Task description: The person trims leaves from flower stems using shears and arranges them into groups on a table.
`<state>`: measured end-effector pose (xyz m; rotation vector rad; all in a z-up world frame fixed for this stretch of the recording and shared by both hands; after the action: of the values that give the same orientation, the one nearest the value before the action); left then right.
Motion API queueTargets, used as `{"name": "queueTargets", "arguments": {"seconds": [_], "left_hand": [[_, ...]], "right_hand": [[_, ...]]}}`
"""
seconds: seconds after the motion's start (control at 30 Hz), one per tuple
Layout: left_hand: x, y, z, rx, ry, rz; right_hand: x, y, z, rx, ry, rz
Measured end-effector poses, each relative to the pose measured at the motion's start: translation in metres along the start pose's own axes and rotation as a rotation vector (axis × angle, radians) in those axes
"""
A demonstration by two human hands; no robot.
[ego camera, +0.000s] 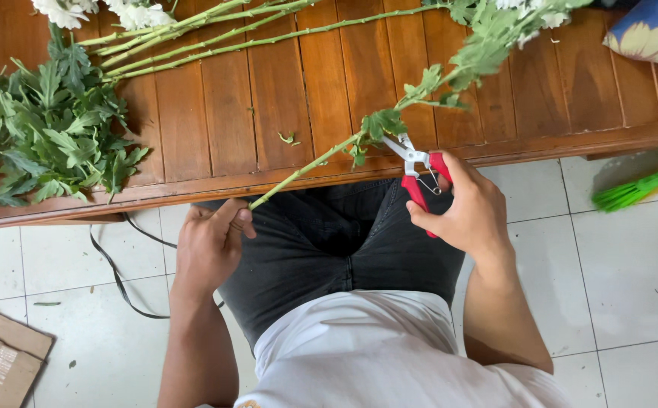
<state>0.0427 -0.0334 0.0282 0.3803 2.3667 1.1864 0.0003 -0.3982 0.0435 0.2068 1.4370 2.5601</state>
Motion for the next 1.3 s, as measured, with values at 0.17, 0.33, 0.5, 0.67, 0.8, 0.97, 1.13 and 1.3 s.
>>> {"name": "queueTargets", "arguments": {"seconds": [0.17, 0.33, 0.5, 0.67, 0.8, 0.97, 1.13, 1.3], "left_hand": [[0.003, -0.005, 0.01, 0.02, 0.034, 0.021], [0.003, -0.009, 0.012, 0.072, 0.086, 0.032], [0.003, -0.014, 0.018, 0.078, 0.095, 0.042], [0.003, -0.011, 0.016, 0.082, 0.084, 0.042], [0.003, -0.011, 0.015, 0.048, 0.069, 0.039], [0.005, -0.012, 0.018, 0.034, 0.058, 0.036], [0.005, -0.009, 0.017, 0.049, 0.052, 0.013], [0.004, -0.01, 0.017, 0.04, 0.035, 0.005]], "right_hand": [[-0.002, -0.001, -0.003, -0.088, 0.074, -0.018], [0.001, -0.003, -0.009, -0.166, 0.076, 0.074], [0.007, 0.017, 0.018, 0.014, 0.163, -0.176], [0.014, 0.015, 0.031, 0.1, 0.233, -0.366], [0.015, 0.01, 0.038, 0.1, 0.265, -0.382], [0.013, 0.013, 0.04, 0.135, 0.275, -0.376], [0.013, 0.013, 0.043, 0.136, 0.313, -0.315], [0.012, 0.01, 0.042, 0.113, 0.326, -0.312]]}}
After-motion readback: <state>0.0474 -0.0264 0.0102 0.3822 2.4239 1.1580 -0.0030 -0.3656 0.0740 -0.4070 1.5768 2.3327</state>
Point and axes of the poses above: each hand's wrist, its own x-axis away from the middle knuckle, its own y-axis out of the back of the hand, z = x × y, the point moved 7 cm from there along -x, towards the middle knuckle, and after that the axes turned 7 degrees about -y, right-handed, at the moved point
